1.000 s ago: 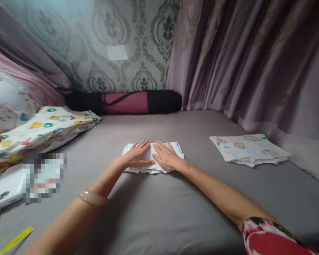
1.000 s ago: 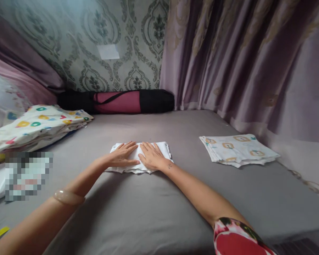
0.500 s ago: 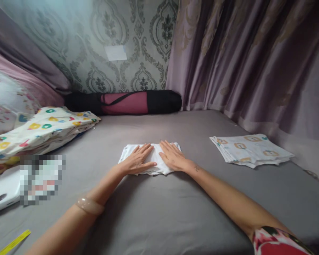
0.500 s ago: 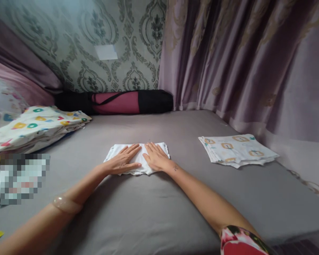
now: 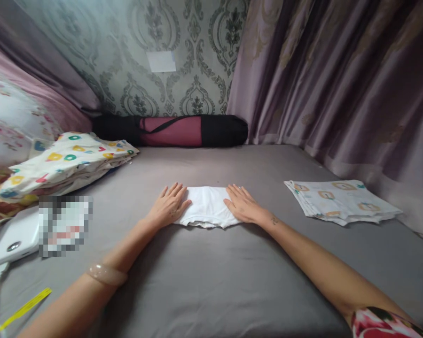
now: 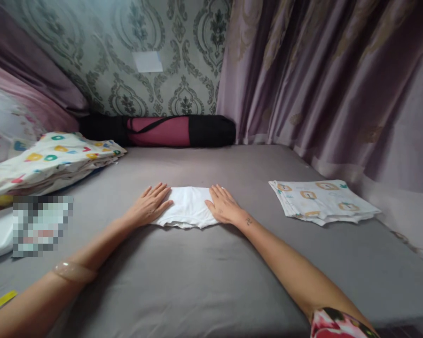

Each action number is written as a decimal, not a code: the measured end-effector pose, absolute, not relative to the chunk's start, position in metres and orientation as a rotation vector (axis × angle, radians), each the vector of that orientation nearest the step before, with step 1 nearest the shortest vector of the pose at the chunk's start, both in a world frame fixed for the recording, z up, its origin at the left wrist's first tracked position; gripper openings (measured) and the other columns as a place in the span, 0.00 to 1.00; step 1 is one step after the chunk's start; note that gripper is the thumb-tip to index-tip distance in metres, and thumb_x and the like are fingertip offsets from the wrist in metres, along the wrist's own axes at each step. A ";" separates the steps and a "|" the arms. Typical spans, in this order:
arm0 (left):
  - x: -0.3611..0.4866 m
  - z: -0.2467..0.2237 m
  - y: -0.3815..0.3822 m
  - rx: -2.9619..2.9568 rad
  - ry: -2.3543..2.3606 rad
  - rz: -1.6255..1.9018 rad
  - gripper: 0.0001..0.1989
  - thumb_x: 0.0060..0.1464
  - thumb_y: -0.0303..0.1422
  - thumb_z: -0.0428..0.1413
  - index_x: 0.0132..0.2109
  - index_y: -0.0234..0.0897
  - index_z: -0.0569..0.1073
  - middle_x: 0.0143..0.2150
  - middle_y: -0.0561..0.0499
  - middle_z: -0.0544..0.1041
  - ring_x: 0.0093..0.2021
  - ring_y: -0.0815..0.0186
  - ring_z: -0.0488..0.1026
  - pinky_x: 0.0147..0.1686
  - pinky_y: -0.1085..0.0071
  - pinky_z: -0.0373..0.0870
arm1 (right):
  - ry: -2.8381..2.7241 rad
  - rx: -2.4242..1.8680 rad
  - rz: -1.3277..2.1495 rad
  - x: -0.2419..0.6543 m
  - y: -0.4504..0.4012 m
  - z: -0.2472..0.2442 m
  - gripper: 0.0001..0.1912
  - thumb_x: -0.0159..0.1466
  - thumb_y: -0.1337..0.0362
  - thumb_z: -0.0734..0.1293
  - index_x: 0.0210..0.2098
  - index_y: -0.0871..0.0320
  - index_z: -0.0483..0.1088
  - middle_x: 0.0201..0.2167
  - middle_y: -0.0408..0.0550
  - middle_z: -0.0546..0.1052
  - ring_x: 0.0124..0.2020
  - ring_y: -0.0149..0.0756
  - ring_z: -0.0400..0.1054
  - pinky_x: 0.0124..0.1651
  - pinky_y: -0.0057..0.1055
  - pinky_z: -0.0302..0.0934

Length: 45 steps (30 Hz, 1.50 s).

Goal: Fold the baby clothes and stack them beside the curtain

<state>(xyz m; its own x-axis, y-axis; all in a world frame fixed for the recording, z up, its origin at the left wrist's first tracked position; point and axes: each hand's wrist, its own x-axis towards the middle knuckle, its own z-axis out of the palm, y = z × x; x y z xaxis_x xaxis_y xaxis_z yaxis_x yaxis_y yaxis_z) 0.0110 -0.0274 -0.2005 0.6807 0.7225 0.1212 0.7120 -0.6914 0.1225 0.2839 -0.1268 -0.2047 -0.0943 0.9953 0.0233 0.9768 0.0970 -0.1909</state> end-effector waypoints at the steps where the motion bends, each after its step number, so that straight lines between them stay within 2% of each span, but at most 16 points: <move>1: 0.011 -0.198 -0.031 2.809 1.242 0.271 0.32 0.64 0.48 0.36 0.65 0.30 0.60 0.68 0.38 0.58 0.70 0.53 0.49 0.66 0.50 0.44 | -2.207 -1.999 0.159 0.279 -0.124 -0.205 0.35 0.70 0.50 0.45 0.68 0.67 0.49 0.69 0.57 0.50 0.70 0.44 0.38 0.70 0.44 0.33; 4: 0.008 -0.194 -0.040 2.748 1.297 0.305 0.30 0.65 0.46 0.36 0.65 0.33 0.60 0.67 0.40 0.60 0.69 0.54 0.52 0.65 0.51 0.47 | -2.243 -1.901 0.104 0.254 -0.114 -0.202 0.33 0.70 0.51 0.46 0.69 0.62 0.47 0.70 0.53 0.47 0.71 0.43 0.35 0.69 0.46 0.31; 9: 0.001 -0.202 -0.040 2.631 1.303 0.315 0.28 0.64 0.46 0.38 0.65 0.37 0.59 0.69 0.43 0.57 0.69 0.56 0.51 0.65 0.52 0.48 | -2.317 -1.819 0.203 0.211 -0.103 -0.189 0.33 0.70 0.53 0.44 0.68 0.66 0.50 0.70 0.56 0.48 0.70 0.43 0.37 0.69 0.45 0.32; 14: -0.006 -0.212 -0.033 2.497 1.225 0.454 0.26 0.65 0.43 0.38 0.64 0.40 0.61 0.68 0.45 0.58 0.69 0.58 0.51 0.66 0.53 0.46 | -2.313 -1.881 0.225 0.206 -0.103 -0.189 0.32 0.69 0.54 0.45 0.67 0.65 0.52 0.69 0.54 0.50 0.70 0.43 0.39 0.69 0.45 0.31; 20: -0.011 -0.214 -0.029 2.201 1.188 0.823 0.24 0.65 0.42 0.39 0.58 0.36 0.68 0.62 0.43 0.67 0.63 0.61 0.63 0.63 0.63 0.56 | -2.335 -1.860 0.163 0.198 -0.089 -0.193 0.32 0.70 0.54 0.46 0.66 0.66 0.53 0.69 0.57 0.49 0.70 0.46 0.39 0.68 0.48 0.27; 24: -0.014 -0.210 -0.029 2.079 1.263 0.939 0.20 0.64 0.39 0.41 0.56 0.37 0.70 0.57 0.45 0.73 0.58 0.62 0.68 0.61 0.63 0.60 | -2.353 -1.774 0.137 0.171 -0.079 -0.196 0.33 0.70 0.53 0.45 0.67 0.66 0.50 0.70 0.56 0.48 0.70 0.44 0.37 0.69 0.46 0.28; 34: -0.019 -0.208 -0.020 1.889 1.463 1.080 0.18 0.63 0.37 0.42 0.49 0.36 0.74 0.46 0.46 0.79 0.50 0.61 0.73 0.54 0.64 0.67 | -2.366 -1.838 0.105 0.154 -0.077 -0.203 0.34 0.69 0.53 0.48 0.67 0.68 0.51 0.68 0.58 0.52 0.69 0.48 0.42 0.68 0.47 0.32; 40: -0.020 -0.206 -0.022 1.882 1.475 1.053 0.18 0.63 0.35 0.42 0.49 0.34 0.73 0.48 0.44 0.78 0.51 0.60 0.73 0.54 0.63 0.67 | -2.303 -1.782 0.005 0.120 -0.063 -0.207 0.33 0.70 0.53 0.48 0.68 0.68 0.49 0.70 0.59 0.48 0.70 0.46 0.37 0.68 0.49 0.27; 45: -0.022 -0.213 -0.019 1.897 1.453 1.078 0.19 0.64 0.38 0.42 0.49 0.35 0.73 0.48 0.44 0.78 0.51 0.61 0.73 0.54 0.64 0.67 | -2.301 -1.821 0.188 0.097 -0.056 -0.208 0.35 0.70 0.53 0.44 0.67 0.71 0.48 0.70 0.60 0.47 0.71 0.46 0.35 0.69 0.48 0.30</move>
